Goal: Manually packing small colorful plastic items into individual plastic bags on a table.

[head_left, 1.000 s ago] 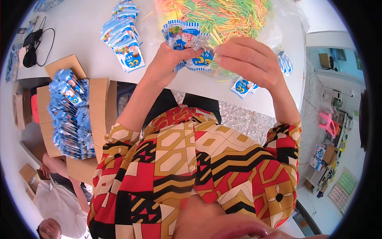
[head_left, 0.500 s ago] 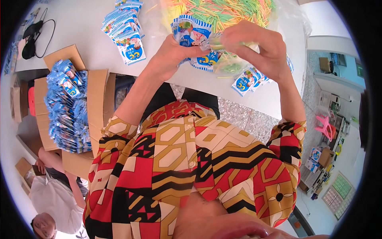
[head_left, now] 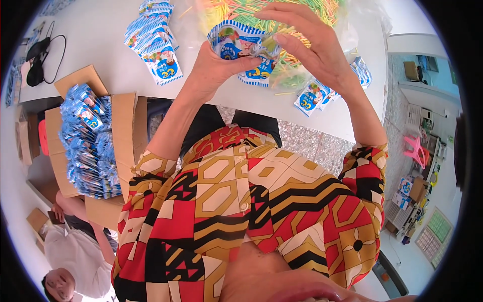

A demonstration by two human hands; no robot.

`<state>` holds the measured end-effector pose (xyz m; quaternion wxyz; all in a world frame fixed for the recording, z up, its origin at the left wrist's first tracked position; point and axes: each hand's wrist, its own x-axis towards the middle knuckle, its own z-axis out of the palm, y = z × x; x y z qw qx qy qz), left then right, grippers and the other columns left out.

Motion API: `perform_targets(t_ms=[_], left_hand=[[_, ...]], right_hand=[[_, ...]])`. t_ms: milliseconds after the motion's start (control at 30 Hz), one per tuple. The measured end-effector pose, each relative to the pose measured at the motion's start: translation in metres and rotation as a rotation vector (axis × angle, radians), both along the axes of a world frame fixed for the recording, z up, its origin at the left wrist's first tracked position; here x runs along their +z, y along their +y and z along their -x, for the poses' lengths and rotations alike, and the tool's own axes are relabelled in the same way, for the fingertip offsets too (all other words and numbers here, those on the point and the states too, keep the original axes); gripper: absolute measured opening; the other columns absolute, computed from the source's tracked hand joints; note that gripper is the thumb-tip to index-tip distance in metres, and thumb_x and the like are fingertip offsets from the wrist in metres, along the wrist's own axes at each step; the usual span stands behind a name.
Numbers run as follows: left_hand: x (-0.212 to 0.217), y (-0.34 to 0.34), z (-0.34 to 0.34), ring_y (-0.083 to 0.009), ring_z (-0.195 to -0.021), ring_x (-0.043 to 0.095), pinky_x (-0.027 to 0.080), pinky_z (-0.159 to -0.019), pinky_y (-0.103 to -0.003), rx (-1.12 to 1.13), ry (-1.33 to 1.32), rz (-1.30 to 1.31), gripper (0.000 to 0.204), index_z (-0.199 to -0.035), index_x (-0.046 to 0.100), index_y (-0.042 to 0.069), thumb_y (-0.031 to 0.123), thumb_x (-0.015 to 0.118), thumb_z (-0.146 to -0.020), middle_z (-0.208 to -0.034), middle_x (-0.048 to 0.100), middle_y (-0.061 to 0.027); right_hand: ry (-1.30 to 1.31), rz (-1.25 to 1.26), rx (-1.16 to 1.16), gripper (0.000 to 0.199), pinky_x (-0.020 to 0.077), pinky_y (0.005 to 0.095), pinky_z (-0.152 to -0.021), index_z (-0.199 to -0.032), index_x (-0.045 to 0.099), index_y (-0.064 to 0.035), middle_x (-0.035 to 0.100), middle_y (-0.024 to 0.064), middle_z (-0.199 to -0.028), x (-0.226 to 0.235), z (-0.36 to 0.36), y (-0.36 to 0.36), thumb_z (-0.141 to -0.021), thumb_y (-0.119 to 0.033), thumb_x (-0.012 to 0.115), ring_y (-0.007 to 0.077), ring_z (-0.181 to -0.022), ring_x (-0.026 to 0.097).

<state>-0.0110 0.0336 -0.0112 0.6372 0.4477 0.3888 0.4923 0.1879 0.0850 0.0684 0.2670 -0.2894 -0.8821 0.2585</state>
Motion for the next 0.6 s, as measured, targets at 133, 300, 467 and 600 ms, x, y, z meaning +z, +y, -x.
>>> perform_targets(t_ms=[133,300,467,600], left_hand=[[-0.003,0.001,0.000,-0.0106,-0.086,0.062,0.050,-0.077,-0.026,-0.008,0.030,0.012,0.039,-0.107,0.060,0.003,0.007,0.077,-0.072,-0.097,0.066,-0.0047],[0.005,0.001,0.002,-0.0108,-0.086,0.063,0.050,-0.078,-0.026,0.050,-0.085,0.036,0.037,-0.107,0.060,0.002,0.004,0.075,-0.073,-0.098,0.066,-0.0048],[0.007,0.000,0.006,-0.0106,-0.086,0.062,0.051,-0.078,-0.027,0.107,-0.126,0.015,0.037,-0.106,0.060,0.002,0.003,0.075,-0.073,-0.097,0.066,-0.0048],[0.005,0.000,0.007,-0.0104,-0.085,0.062,0.051,-0.078,-0.027,0.138,-0.062,0.032,0.035,-0.104,0.061,0.001,0.003,0.075,-0.072,-0.097,0.066,-0.0048]], right_hand=[[0.069,0.132,0.080,0.038,0.0371,0.0381,-0.096,-0.126,0.051,-0.0039,0.053,0.0156,-0.120,-0.003,0.005,0.002,-0.091,-0.018,0.052,0.0265,-0.114,0.048],[0.490,0.622,-0.057,0.032,0.0434,0.0346,-0.086,-0.119,0.055,-0.0038,0.057,0.0137,-0.114,-0.013,0.010,0.002,-0.092,-0.019,0.050,0.0197,-0.100,0.054],[0.511,0.702,-0.057,0.026,0.0418,0.0233,-0.083,-0.116,0.054,-0.0010,0.061,0.0049,-0.104,-0.057,0.006,-0.006,-0.092,-0.013,0.053,0.0091,-0.092,0.055],[0.502,0.644,-0.112,0.018,0.0435,0.0213,-0.078,-0.106,0.059,0.0010,0.064,0.0027,-0.093,-0.068,0.011,-0.003,-0.092,-0.009,0.053,0.0067,-0.086,0.056]])
